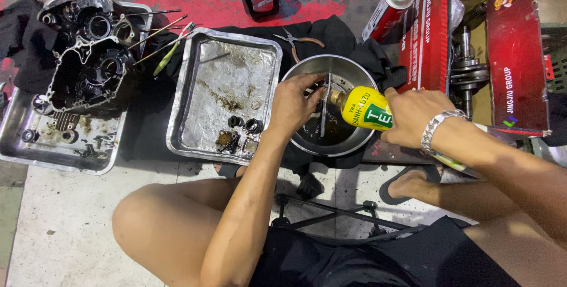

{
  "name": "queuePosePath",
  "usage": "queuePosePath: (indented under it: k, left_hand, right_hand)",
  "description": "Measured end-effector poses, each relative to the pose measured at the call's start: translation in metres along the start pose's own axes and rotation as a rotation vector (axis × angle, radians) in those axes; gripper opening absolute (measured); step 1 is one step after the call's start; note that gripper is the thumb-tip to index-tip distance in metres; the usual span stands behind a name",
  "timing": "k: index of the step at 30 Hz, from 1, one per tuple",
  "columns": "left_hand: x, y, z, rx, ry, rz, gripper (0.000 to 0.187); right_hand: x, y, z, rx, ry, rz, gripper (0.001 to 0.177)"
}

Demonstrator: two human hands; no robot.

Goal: The person cleans small mechanical parts by pouring a yellow liquid from a bottle into a metal bowl and scrubbing each part with a toothbrush. The person handles several small metal components one at a time, rinsing and brushing them before placing them into a tray.

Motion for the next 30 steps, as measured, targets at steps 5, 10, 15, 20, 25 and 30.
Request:
queuePosePath:
  k: [5, 10, 15, 20, 25, 30]
  left_hand:
    - [0.0, 0.0, 0.0, 0.024, 0.018, -0.013, 0.029]
    - [0.001, -0.001, -0.002, 0.04, -0.008, -0.01, 0.027]
    - [0.002, -0.001, 0.001, -0.032, 0.015, 0.016, 0.027]
    - [0.001, -0.001, -0.003, 0.006, 0.017, 0.004, 0.027]
    - [0.0, -0.002, -0.004, 0.001, -0.015, 0.007, 0.028]
    - [0.0, -0.001, -0.006, 0.027, 0.023, 0.022, 0.028]
  right_hand:
    - [0.015, -0.01, -0.001, -0.016, -0.019, -0.006, 0.065]
    - [0.033, -0.023, 0.0, -0.009, -0.045, -0.003, 0.065]
    - [0.053, -0.034, 0.002, -0.006, -0.065, 0.038, 0.065]
    - [0.066, -0.048, 0.004, 0.02, -0.042, 0.049, 0.062]
    - [0.073, -0.059, 0.002, 0.057, -0.056, 0.031, 0.057]
    - [0.071, -0.061, 0.006, 0.061, -0.08, 0.047, 0.061]
Point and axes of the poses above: each hand's wrist, its own y-axis away from the middle knuckle, its own x-axis out of the palm, z = x × y, the point moved 7 cm from there along -y, towards the middle knuckle, and after that the axes turned 8 degrees about z, right-handed, at the moved point
